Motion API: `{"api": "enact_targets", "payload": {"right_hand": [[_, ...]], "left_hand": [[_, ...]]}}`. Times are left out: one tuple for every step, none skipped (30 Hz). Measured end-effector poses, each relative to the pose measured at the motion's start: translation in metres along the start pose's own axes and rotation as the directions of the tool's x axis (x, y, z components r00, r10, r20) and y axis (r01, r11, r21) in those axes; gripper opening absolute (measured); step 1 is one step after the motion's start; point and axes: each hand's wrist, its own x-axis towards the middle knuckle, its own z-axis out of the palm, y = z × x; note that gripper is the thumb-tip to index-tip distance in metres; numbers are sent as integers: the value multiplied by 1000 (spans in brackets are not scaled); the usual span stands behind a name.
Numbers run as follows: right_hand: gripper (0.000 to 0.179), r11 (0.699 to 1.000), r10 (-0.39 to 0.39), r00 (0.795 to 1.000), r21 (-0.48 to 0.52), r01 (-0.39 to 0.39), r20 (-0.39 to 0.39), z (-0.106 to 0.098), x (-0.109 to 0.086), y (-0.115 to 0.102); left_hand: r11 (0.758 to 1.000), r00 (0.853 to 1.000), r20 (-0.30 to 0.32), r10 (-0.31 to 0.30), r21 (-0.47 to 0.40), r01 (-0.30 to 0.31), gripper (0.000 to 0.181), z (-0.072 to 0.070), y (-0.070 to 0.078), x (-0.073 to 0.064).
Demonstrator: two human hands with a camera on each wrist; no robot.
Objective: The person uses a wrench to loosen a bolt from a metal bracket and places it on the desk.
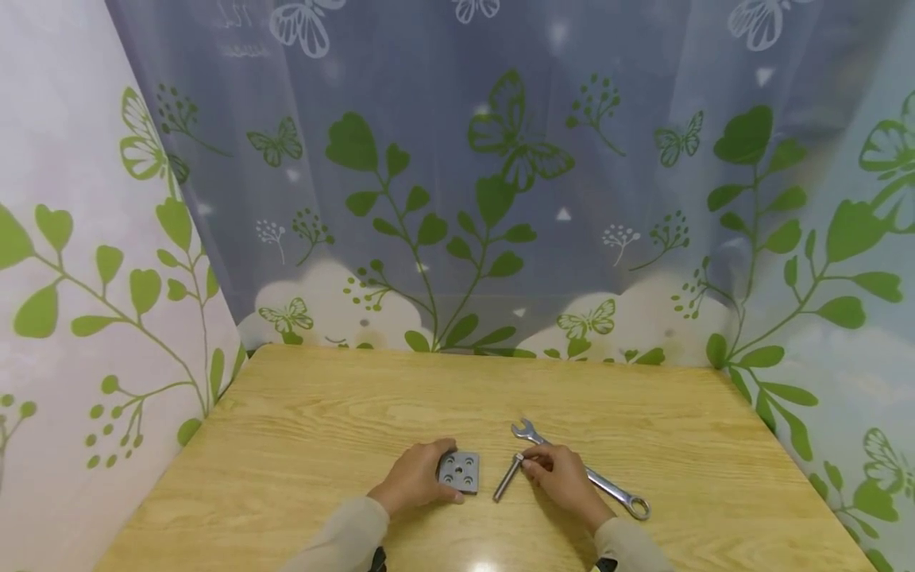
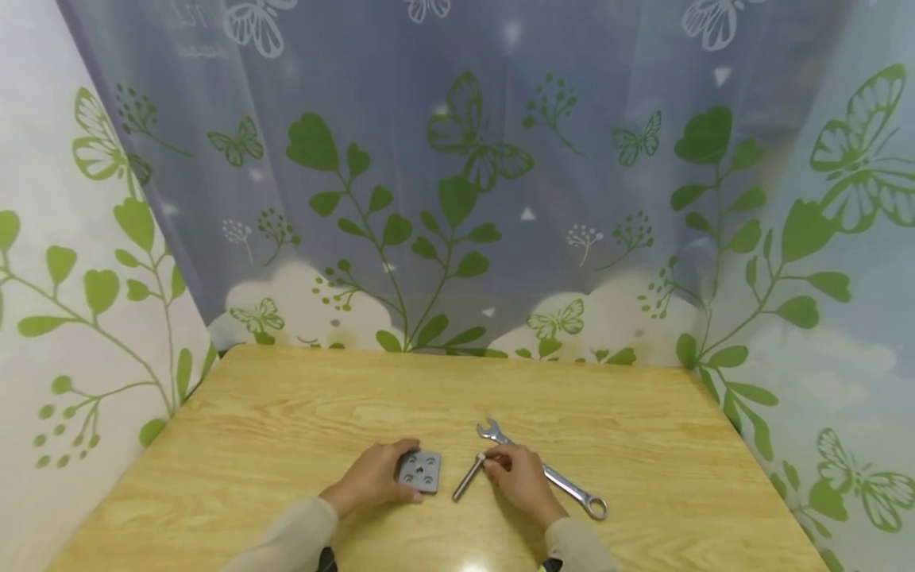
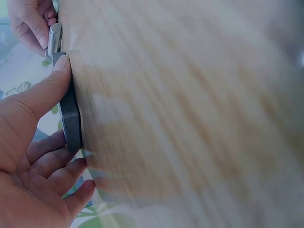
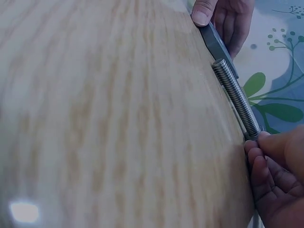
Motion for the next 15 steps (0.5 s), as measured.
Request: {"api": "enact_targets", "payload": {"right_hand": [[12,1000,-9,1000,-11,9,-6,0,0,-1],[13,1000,-4,1000,-13,4,-6,-1,0,-2],[14,1000,5,1000,-15,-5,-3,-2,1,-3],[16,1000,23,1000,-5,-23,5,-3,1,-3],[18,997,68,998,21,-68,16,-4,1,-4],[20,994,96,995,43,-97,31,-5,1,-5],[24,990,124,991,68,-127,47,-7,0,-5],[27,983,153,986,91,-159,67,-9,-1,-6],[30,978,167,982,113,-176,83,-11,-2,-7],[33,975,174,980,125,-186,97,-14,-2,-8],[35,975,171,979,127,-184,107,-17,-2,-11],[37,979,157,981,115,-170,114,-21,-2,-13],[38,985,140,984,89,-151,113,-25,0,-15],[38,991,116,987,56,-123,108,-29,2,-18],[37,995,92,991,27,-95,99,-34,5,-22]], "left_hand": [[1000,1000,-5,1,-3,-1,81,0,0,0],[1000,1000,-12,3,-6,-3,81,0,1,0],[1000,1000,-17,6,-10,-6,81,0,1,1],[1000,1000,-22,8,-15,-8,82,0,2,1],[1000,1000,-26,9,-17,-10,83,0,2,2],[1000,1000,-28,9,-19,-10,84,0,3,2],[1000,1000,-27,9,-21,-10,85,1,3,2],[1000,1000,-24,6,-27,-7,86,1,4,2],[999,1000,-25,12,-32,-13,86,1,4,3],[999,999,-26,21,-35,-22,86,0,4,3],[999,999,-29,34,-39,-35,85,-2,4,4],[998,998,-34,54,-39,-56,84,-4,5,4],[996,997,-40,73,-42,-74,83,-8,6,5],[995,994,-49,95,-34,-97,82,-13,7,7],[992,991,-61,120,-19,-122,81,-19,9,8]]}}
